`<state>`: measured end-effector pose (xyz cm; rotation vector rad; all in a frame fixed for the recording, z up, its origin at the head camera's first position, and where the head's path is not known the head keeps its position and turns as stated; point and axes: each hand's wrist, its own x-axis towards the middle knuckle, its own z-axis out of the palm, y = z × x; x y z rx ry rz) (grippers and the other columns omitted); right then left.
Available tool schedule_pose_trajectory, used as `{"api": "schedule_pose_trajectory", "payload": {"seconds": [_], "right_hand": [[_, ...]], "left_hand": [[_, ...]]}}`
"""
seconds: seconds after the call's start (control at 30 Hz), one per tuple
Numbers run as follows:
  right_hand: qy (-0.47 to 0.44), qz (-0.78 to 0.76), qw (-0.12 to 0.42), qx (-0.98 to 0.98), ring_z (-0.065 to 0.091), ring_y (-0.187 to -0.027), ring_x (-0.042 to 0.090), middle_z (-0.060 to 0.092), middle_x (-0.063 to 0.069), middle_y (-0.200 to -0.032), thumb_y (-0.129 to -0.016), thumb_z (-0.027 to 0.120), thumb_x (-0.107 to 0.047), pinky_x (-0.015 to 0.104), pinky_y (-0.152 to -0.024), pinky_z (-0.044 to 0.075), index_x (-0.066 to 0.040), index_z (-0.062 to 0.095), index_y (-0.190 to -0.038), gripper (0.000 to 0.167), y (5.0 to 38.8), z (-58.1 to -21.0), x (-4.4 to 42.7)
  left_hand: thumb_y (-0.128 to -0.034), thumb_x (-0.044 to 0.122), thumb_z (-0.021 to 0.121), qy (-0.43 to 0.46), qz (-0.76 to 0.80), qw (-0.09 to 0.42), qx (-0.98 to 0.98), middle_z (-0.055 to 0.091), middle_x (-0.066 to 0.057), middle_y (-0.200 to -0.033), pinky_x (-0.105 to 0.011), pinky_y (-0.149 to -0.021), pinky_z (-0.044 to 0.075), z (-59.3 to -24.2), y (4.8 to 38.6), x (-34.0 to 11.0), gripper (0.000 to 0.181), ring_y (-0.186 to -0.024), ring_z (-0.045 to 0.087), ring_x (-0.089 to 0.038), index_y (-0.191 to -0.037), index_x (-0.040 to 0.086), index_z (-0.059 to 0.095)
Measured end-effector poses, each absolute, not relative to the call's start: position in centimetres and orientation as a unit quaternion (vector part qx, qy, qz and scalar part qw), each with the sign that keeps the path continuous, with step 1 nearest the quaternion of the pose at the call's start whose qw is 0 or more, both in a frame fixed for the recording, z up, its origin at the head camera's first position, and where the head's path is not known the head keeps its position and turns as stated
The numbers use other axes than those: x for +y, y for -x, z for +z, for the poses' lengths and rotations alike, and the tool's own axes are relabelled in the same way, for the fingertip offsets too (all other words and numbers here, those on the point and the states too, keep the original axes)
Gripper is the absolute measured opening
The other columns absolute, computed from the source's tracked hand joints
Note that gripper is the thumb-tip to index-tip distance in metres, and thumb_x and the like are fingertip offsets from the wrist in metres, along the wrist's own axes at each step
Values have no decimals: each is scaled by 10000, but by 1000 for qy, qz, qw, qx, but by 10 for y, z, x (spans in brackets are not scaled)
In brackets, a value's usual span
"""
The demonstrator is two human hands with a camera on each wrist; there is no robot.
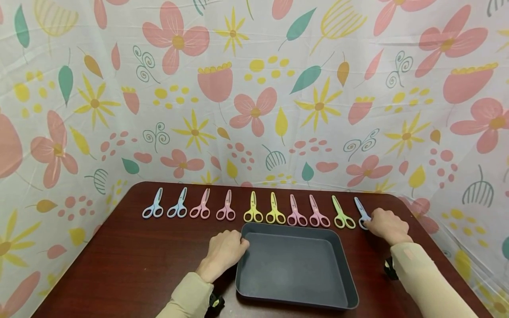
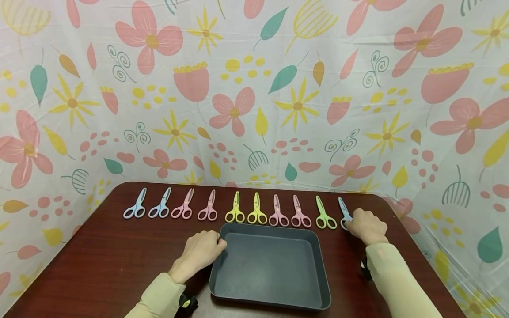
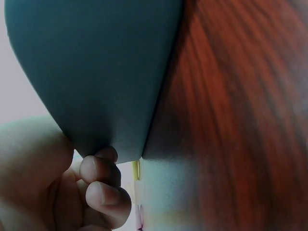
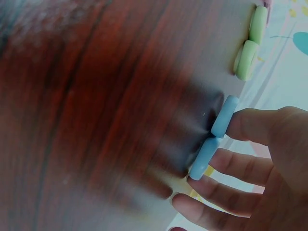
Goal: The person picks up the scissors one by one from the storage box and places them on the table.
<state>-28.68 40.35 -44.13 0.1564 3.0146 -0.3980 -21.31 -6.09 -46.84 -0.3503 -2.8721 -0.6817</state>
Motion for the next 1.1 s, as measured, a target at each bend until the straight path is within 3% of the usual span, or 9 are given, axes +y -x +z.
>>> {"api": "schedule_pose_trajectory", "payload": {"seconds": [1.1], "right_hand": [[-54, -135, 55, 988, 497, -628, 258, 507, 89, -682, -893, 606, -312, 455, -587, 355, -88, 565, -748, 270, 289, -446, 406]], "left_hand": [[-809, 182, 551, 111, -236, 71, -963, 289, 59, -447, -307, -411, 235, -469, 213, -61, 359, -391, 282, -136, -492, 171, 382]]}}
